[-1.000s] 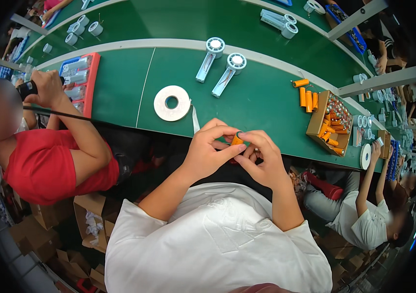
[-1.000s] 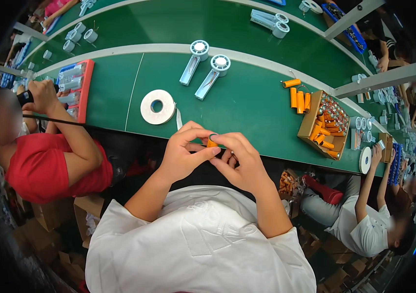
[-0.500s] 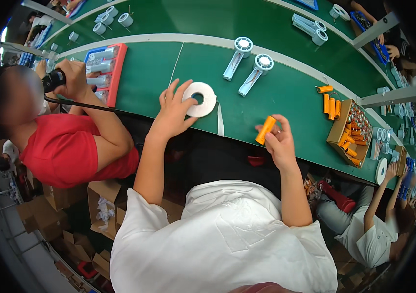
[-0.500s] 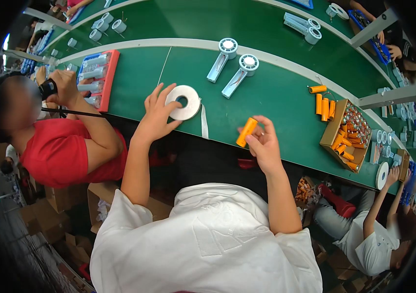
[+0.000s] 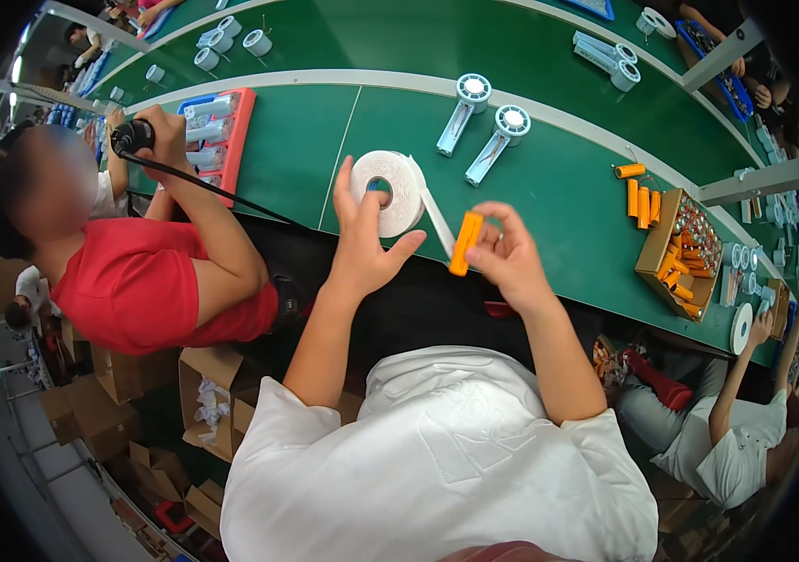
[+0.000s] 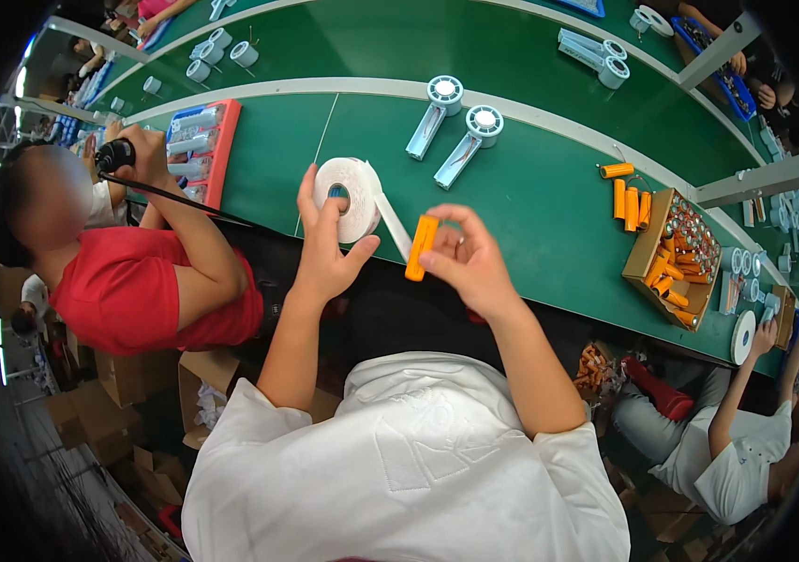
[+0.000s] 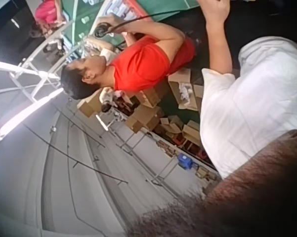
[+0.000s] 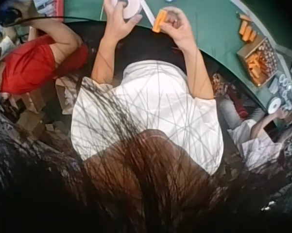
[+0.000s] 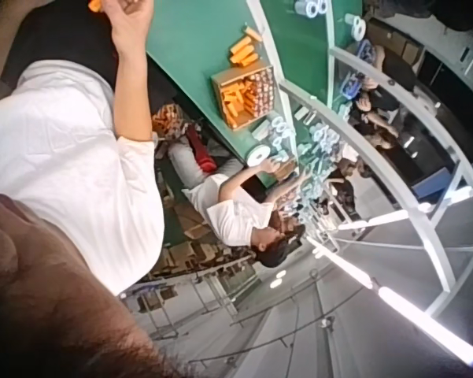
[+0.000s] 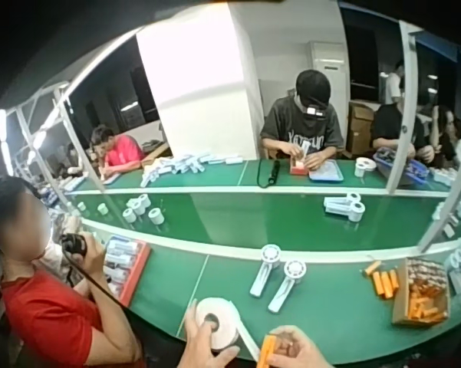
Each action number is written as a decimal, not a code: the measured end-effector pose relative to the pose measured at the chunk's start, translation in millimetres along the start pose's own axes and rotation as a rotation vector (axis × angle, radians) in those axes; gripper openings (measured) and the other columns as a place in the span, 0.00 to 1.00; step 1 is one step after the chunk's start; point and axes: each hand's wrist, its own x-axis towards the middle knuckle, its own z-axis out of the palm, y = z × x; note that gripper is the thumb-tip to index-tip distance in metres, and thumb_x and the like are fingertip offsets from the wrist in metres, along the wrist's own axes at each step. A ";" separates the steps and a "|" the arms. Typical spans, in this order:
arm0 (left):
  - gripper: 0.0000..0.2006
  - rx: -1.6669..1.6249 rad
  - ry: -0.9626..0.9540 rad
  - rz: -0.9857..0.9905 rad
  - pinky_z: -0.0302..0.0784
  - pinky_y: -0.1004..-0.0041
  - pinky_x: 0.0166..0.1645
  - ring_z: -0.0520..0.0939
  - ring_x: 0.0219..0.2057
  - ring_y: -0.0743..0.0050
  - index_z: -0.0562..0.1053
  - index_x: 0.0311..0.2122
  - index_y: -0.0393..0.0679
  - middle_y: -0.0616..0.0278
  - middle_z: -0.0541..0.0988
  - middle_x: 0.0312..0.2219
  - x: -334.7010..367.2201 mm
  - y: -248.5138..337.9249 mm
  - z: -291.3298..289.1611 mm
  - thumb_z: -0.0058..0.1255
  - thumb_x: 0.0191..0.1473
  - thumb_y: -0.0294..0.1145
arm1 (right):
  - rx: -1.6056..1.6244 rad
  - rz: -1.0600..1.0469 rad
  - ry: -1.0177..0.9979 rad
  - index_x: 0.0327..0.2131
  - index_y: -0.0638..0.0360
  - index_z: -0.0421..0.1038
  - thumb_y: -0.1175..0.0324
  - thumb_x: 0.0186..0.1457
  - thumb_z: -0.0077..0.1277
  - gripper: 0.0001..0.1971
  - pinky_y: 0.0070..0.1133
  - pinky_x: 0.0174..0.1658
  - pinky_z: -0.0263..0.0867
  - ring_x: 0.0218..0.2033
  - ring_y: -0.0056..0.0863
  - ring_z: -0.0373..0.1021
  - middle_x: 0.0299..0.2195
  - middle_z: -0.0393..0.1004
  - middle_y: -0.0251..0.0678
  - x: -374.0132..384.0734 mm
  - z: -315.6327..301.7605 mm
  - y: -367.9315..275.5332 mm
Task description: Applying adhesive tape to small orange electronic components at a factory assembly line.
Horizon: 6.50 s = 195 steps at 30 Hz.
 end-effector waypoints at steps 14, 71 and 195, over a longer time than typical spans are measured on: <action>0.26 0.022 -0.243 0.256 0.64 0.50 0.65 0.60 0.64 0.28 0.70 0.42 0.39 0.32 0.48 0.70 -1.5 25.6 33.2 0.68 0.37 0.36 | -0.466 0.036 0.185 0.56 0.56 0.71 0.82 0.53 0.64 0.26 0.13 0.37 0.68 0.30 0.17 0.71 0.30 0.74 0.32 -31.8 -13.0 -84.6; 0.13 0.683 -0.606 1.174 0.66 0.60 0.60 0.71 0.59 0.58 0.77 0.45 0.54 0.66 0.72 0.56 206.5 49.9 111.4 0.58 0.53 0.31 | 0.556 -0.276 0.170 0.63 0.57 0.62 0.87 0.56 0.54 0.32 0.07 0.17 0.45 0.19 0.10 0.55 0.43 0.77 0.43 -62.7 -172.6 -11.3; 0.49 0.718 -0.500 -0.199 0.66 0.44 0.63 0.73 0.61 0.44 0.64 0.69 0.51 0.54 0.68 0.64 402.6 39.8 108.4 0.52 0.47 0.72 | -1.130 -0.360 0.695 0.27 0.57 0.76 0.76 0.54 0.63 0.06 0.19 0.24 0.60 0.19 0.24 0.63 0.24 0.72 0.29 -34.9 -147.9 -42.4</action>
